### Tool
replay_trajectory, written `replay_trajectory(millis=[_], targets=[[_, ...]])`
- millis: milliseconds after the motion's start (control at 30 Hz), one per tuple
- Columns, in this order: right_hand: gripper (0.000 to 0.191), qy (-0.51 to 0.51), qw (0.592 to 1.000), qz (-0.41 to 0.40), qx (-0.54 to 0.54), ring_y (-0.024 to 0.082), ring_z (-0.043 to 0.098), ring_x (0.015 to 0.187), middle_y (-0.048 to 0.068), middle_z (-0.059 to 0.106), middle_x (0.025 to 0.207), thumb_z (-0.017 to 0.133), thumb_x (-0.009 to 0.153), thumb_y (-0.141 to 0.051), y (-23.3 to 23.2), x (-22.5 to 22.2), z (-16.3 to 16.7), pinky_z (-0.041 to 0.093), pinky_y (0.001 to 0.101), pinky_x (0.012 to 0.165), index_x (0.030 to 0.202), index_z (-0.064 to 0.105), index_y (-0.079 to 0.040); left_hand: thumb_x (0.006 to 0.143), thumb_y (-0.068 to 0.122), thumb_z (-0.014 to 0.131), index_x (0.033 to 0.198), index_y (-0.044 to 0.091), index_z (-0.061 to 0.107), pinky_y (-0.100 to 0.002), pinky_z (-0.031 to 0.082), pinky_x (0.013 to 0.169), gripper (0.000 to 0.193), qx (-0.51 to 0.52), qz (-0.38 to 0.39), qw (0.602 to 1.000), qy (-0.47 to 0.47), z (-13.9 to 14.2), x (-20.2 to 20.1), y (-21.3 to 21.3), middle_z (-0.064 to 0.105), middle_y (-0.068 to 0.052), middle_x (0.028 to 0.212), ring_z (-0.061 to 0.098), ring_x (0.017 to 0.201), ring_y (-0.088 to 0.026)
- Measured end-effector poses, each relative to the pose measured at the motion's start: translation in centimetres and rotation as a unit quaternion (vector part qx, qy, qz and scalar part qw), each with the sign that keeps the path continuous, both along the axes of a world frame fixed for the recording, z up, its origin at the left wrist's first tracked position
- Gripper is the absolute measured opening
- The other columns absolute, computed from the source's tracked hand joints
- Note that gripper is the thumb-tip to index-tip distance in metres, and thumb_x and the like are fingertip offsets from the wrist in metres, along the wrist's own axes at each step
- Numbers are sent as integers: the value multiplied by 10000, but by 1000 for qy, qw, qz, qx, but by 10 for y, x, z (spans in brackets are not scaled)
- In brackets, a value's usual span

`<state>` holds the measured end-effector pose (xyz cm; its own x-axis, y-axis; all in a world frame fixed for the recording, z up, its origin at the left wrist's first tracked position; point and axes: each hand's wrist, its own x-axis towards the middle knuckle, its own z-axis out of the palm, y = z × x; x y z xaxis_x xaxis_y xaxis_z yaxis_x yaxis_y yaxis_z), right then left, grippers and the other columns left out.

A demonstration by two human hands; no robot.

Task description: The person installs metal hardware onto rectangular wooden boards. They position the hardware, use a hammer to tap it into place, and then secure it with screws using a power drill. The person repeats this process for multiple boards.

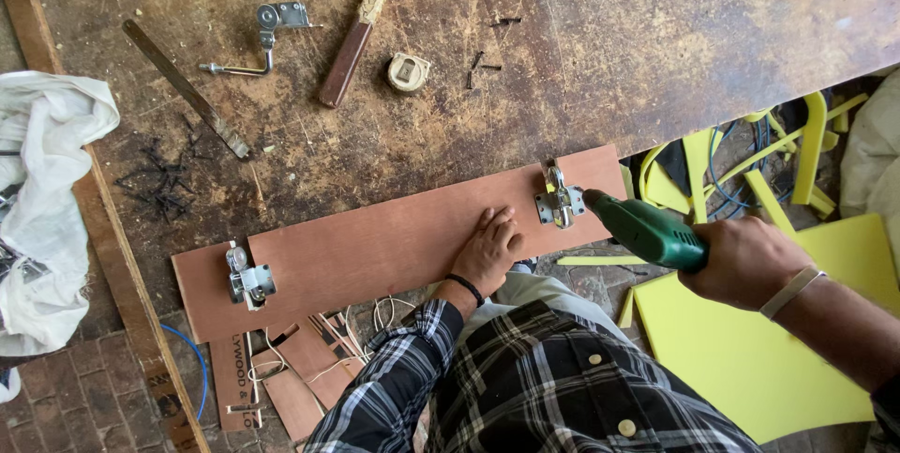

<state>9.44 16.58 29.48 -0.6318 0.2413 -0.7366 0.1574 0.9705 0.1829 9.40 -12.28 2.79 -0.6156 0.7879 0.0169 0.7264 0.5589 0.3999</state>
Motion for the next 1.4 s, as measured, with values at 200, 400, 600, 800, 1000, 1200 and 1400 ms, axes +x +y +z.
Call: replay_trajectory(millis=[200, 400, 600, 800, 1000, 1200, 1400], targets=[[265, -56, 998, 16, 25, 233, 778, 746, 83, 780, 800, 711, 826, -377, 3, -29, -4, 672, 388, 814, 996, 803, -197, 729, -19, 730, 1155, 49, 551, -485, 196, 1291, 467, 19, 7, 1000, 4, -2, 1, -1, 501, -166, 1342, 368, 1468, -335], [330, -50, 997, 55, 13, 262, 801, 824, 86, 806, 872, 745, 760, -351, -2, -50, 4, 645, 409, 884, 1076, 782, -265, 789, -16, 720, 1143, 57, 572, -478, 206, 1322, 390, 11, 6, 1000, 23, -9, 2, -1, 512, -137, 1313, 389, 1496, -311], [341, -58, 996, 68, 21, 256, 792, 890, 77, 815, 935, 744, 776, -375, 20, -37, -19, 628, 410, 916, 1100, 772, -272, 779, 13, 690, 1158, 49, 564, -497, 201, 1296, 401, 9, 11, 1000, 14, -4, 0, -2, 510, -168, 1336, 386, 1468, -333], [408, 96, 981, -73, -154, 291, 748, 789, 141, 785, 854, 848, 685, -360, 114, -57, -43, 621, 451, 793, 1015, 812, -122, 767, -17, 653, 1154, 34, 579, -506, 222, 1278, 397, 13, 20, 998, -56, 66, -18, -3, 531, -199, 1288, 406, 1459, -368], [476, 240, 964, -99, -47, 310, 747, 747, 153, 775, 850, 744, 875, -549, 135, -123, -108, 604, 461, 756, 1132, 775, -149, 746, -2, 651, 1139, 104, 650, -451, 554, 898, 408, 11, 133, 963, -236, 147, -70, -3, 683, -90, 1236, 658, 1114, -313], [637, 305, 952, -10, -29, 346, 644, 1039, 176, 688, 1190, 792, 769, -587, 114, -212, -167, 546, 472, 883, 1199, 759, -119, 900, 261, 716, 1041, 107, 678, -478, 587, 750, 212, -63, 222, 968, -98, 160, -133, -16, 740, -122, 949, 740, 849, -310], [393, 207, 956, -147, -144, 260, 733, 910, 157, 712, 1282, 515, 1025, -232, 3, -319, -84, 647, 423, 781, 1358, 696, -126, 908, 258, 682, 948, 133, 721, -479, 588, 676, 136, -100, 195, 971, -93, 160, -174, -24, 749, -123, 838, 741, 775, -301]])
